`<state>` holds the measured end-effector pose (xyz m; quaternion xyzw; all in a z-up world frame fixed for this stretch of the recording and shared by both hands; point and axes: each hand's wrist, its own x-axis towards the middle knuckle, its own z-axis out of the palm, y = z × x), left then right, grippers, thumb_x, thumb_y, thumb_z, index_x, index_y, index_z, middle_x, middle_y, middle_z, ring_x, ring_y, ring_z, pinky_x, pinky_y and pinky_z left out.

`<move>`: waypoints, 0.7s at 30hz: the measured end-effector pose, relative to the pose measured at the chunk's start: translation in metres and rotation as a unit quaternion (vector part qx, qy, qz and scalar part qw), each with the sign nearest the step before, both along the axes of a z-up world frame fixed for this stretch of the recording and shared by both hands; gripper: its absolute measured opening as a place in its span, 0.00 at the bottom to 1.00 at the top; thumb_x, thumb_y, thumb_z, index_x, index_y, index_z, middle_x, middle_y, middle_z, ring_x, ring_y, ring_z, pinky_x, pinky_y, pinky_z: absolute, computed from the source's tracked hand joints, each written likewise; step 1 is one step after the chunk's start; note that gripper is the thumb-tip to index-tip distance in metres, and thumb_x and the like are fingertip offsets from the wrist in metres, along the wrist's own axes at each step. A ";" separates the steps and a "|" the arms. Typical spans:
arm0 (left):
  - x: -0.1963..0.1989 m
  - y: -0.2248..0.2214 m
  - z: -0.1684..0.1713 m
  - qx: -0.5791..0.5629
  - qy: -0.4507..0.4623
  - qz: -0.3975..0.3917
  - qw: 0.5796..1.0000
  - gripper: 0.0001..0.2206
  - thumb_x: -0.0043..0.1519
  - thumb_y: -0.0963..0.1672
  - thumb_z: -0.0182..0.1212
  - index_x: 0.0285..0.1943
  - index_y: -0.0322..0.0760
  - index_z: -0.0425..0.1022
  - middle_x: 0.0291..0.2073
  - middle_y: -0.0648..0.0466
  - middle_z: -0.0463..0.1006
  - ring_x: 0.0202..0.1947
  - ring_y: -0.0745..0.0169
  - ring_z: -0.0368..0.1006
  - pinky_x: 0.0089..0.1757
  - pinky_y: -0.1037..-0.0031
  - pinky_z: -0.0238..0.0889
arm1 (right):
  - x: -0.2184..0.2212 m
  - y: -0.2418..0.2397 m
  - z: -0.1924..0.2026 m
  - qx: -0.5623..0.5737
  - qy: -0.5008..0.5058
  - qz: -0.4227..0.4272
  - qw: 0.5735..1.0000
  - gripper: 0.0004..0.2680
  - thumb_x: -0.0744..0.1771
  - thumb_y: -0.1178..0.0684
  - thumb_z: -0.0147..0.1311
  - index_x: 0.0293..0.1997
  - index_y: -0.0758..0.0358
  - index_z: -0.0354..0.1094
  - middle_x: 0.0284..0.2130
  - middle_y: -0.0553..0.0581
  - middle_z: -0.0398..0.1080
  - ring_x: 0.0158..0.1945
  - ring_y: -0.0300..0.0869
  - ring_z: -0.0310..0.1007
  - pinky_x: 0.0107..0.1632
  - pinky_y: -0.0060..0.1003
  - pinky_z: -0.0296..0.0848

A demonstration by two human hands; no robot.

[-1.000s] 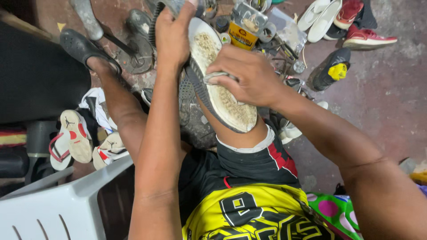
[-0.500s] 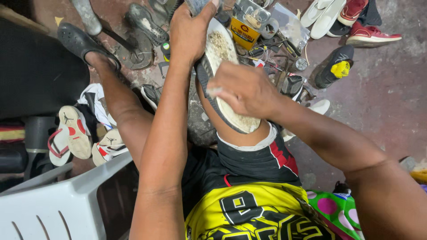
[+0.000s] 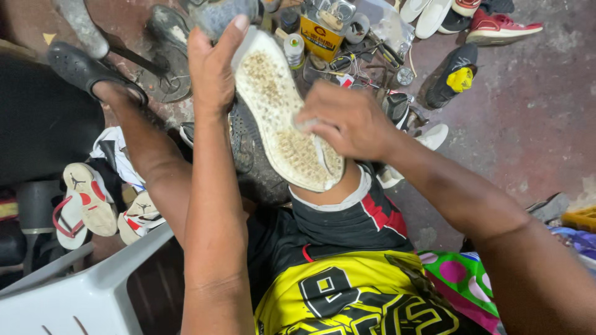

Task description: The person cleans and scrapes the bottom of a shoe sole with a small tool and a cloth while sitting on the floor.

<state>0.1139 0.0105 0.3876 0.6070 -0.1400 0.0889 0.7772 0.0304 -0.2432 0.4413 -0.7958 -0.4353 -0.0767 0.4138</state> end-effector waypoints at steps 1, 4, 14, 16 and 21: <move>0.000 0.003 -0.003 -0.010 0.001 -0.001 1.000 0.11 0.69 0.45 0.65 0.53 0.31 0.78 0.42 0.57 0.80 0.41 0.69 0.74 0.47 0.74 0.68 | -0.009 -0.006 -0.003 -0.008 0.006 0.009 1.000 0.06 0.67 0.60 0.61 0.46 0.63 0.75 0.39 0.58 0.72 0.41 0.48 0.76 0.41 0.39 0.74; -0.005 0.017 -0.013 -0.035 0.043 0.009 0.998 0.11 0.69 0.45 0.65 0.52 0.31 0.77 0.39 0.56 0.80 0.37 0.68 0.74 0.43 0.74 0.69 | -0.045 -0.021 -0.010 -0.045 0.024 0.051 0.997 0.06 0.65 0.60 0.61 0.45 0.62 0.75 0.38 0.57 0.73 0.41 0.48 0.76 0.41 0.40 0.74; -0.019 0.051 0.009 -0.077 0.081 0.031 0.993 0.18 0.65 0.46 0.65 0.58 0.27 0.74 0.44 0.50 0.81 0.42 0.62 0.78 0.48 0.71 0.73 | -0.012 -0.023 0.001 0.091 0.142 -0.043 0.985 0.10 0.66 0.64 0.57 0.52 0.63 0.72 0.42 0.56 0.72 0.45 0.44 0.75 0.49 0.34 0.72; -0.016 0.046 0.009 -0.054 0.076 0.018 0.995 0.22 0.66 0.46 0.68 0.65 0.28 0.70 0.51 0.51 0.79 0.50 0.63 0.76 0.55 0.71 0.70 | -0.007 -0.006 0.003 0.060 0.113 -0.024 0.992 0.09 0.66 0.62 0.61 0.51 0.63 0.74 0.40 0.57 0.72 0.43 0.44 0.74 0.47 0.35 0.71; -0.045 0.021 -0.005 0.215 0.106 0.266 0.934 0.32 0.63 0.48 0.73 0.71 0.26 0.63 0.63 0.43 0.74 0.63 0.52 0.71 0.64 0.68 0.61 | 0.002 0.007 0.006 0.026 0.062 -0.002 0.998 0.08 0.66 0.60 0.64 0.49 0.62 0.75 0.40 0.57 0.71 0.43 0.46 0.74 0.44 0.37 0.71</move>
